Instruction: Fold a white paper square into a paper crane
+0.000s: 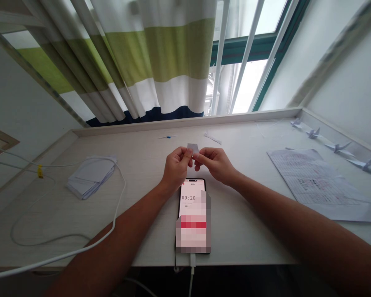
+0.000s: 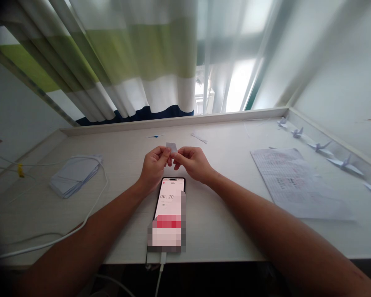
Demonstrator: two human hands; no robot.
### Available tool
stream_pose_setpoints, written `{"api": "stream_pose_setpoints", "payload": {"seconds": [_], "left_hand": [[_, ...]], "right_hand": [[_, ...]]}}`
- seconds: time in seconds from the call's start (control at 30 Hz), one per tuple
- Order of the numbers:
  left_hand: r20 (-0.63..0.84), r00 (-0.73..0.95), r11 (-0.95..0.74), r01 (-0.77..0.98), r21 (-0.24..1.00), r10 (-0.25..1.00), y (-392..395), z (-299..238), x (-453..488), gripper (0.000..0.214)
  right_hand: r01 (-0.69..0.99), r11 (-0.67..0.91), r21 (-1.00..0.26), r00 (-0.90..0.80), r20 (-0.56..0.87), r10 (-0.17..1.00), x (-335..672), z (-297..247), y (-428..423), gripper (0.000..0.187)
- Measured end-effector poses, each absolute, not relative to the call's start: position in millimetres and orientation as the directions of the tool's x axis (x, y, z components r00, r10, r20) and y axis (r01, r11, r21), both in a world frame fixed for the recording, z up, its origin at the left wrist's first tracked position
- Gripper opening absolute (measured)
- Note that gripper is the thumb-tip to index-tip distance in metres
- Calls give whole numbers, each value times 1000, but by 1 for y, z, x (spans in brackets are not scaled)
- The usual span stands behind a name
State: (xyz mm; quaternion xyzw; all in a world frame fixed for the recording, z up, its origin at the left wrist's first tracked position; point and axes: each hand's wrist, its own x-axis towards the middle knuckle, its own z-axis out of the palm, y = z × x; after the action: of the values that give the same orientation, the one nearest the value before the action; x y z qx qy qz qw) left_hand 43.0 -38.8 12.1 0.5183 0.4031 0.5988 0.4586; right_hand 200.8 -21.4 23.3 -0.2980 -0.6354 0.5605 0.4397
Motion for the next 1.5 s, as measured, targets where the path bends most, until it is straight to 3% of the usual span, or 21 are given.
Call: {"api": "stream_pose_setpoints", "payload": {"seconds": [0.27,0.43,0.57,0.67,0.87,1.23,1.5], "left_hand": [[234,15,-225,-227,948,972,-37,13,37,42],[229,37,-219,-172,960,973,-38,12,35,28],[242,34,-238,-101,966,970,-36,9,34,30],[267,7,-267,-16,964,964,-36,8,33,31],[282,9,-279,173,945,959,-39,10,31,28],[266,48,-269,255,929,963,-40,9,31,29],[296,16,-295,141,945,955,-36,4,32,29]], "right_hand": [[-132,86,-987,-499,141,855,202,18,-21,46],[-125,78,-989,-491,130,862,202,20,-22,48],[-125,61,-990,-516,118,848,203,18,-20,52],[-114,101,-988,-448,142,883,205,17,-18,54],[-52,260,-964,-228,265,937,207,21,-16,35],[-85,277,-957,-316,289,904,207,18,-17,36],[-38,278,-960,-297,276,914,208,23,-17,32]]}}
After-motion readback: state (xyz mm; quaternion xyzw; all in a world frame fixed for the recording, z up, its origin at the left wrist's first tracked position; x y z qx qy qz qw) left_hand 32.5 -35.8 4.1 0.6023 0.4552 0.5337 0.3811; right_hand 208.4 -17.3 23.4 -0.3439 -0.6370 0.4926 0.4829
